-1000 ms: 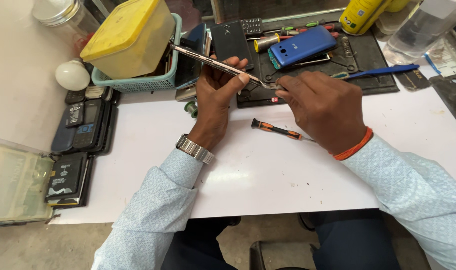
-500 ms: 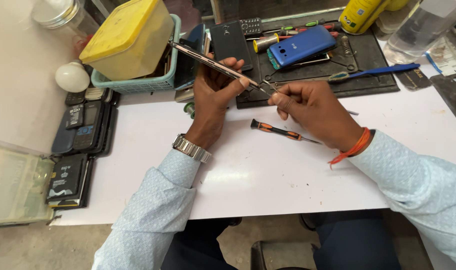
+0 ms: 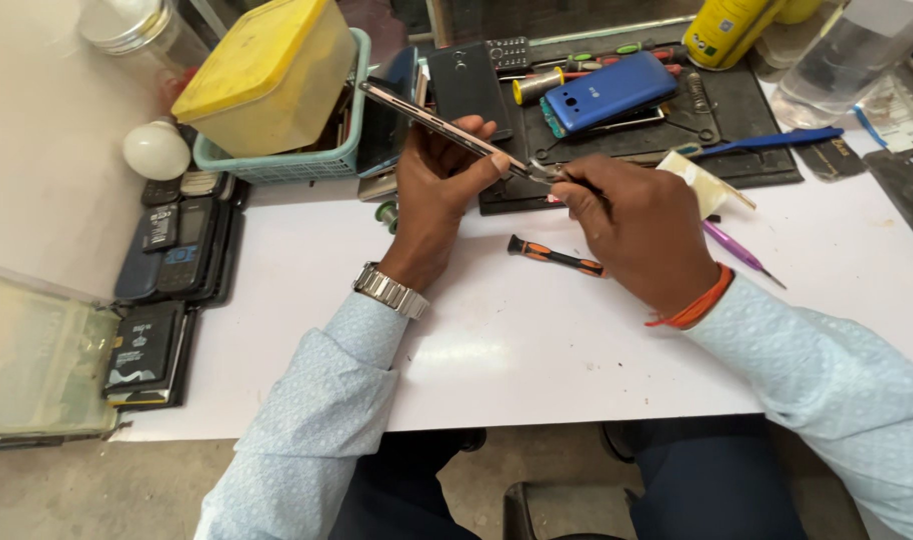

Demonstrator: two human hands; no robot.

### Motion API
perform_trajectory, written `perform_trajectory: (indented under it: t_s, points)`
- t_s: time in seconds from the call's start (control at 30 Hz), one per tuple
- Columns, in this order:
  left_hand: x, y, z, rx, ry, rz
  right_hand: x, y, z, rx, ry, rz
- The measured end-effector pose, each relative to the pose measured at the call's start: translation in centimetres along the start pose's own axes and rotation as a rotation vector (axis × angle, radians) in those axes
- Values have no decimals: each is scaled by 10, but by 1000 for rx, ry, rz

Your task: The person uses a metal prying tool to open the back of a smartphone, removes the old battery, and installs a new battery. They repeat this process on a second smartphone. The person uses both hands to pry, lift, and seat the batteries.

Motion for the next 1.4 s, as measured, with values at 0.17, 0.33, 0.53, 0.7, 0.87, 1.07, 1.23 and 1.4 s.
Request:
perform_trajectory:
  t_s: [0.17, 0.33, 0.53, 0.7, 0.87, 1.07, 1.23, 1.4]
  points:
    - [-2, 0, -1, 84, 10, 13, -5, 17, -7, -570, -259, -384]
    - [-2, -1, -3, 199, -24, 58, -2, 21, -6, -1044, -296, -692]
    - [2, 3, -6, 327, -130, 88, -7, 20, 2, -1187, -391, -624]
    - [5, 5, -7, 297, -169, 143, -1, 18, 1, -544, -168, -129]
    - [6, 5, -11, 306, -185, 161, 9, 15, -1, -388, -96, -55]
    - [4, 6, -9, 322, -216, 153, 3, 22, 8, -846, -307, -277]
    - [3, 7, -5, 350, -204, 155, 4, 31, 10, -1017, -227, -302]
    - [1, 2, -10, 318, -315, 176, 8, 37, 6, -794, 38, -258]
Point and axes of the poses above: each hand's wrist, its own x-axis away from the middle knuckle, its own z-axis out of the back of the hand, y = z × x, the point moved 1 cm from there along -x, towards the middle knuckle, and after that the axes turned 7 degrees about z, right-handed, at the moved point
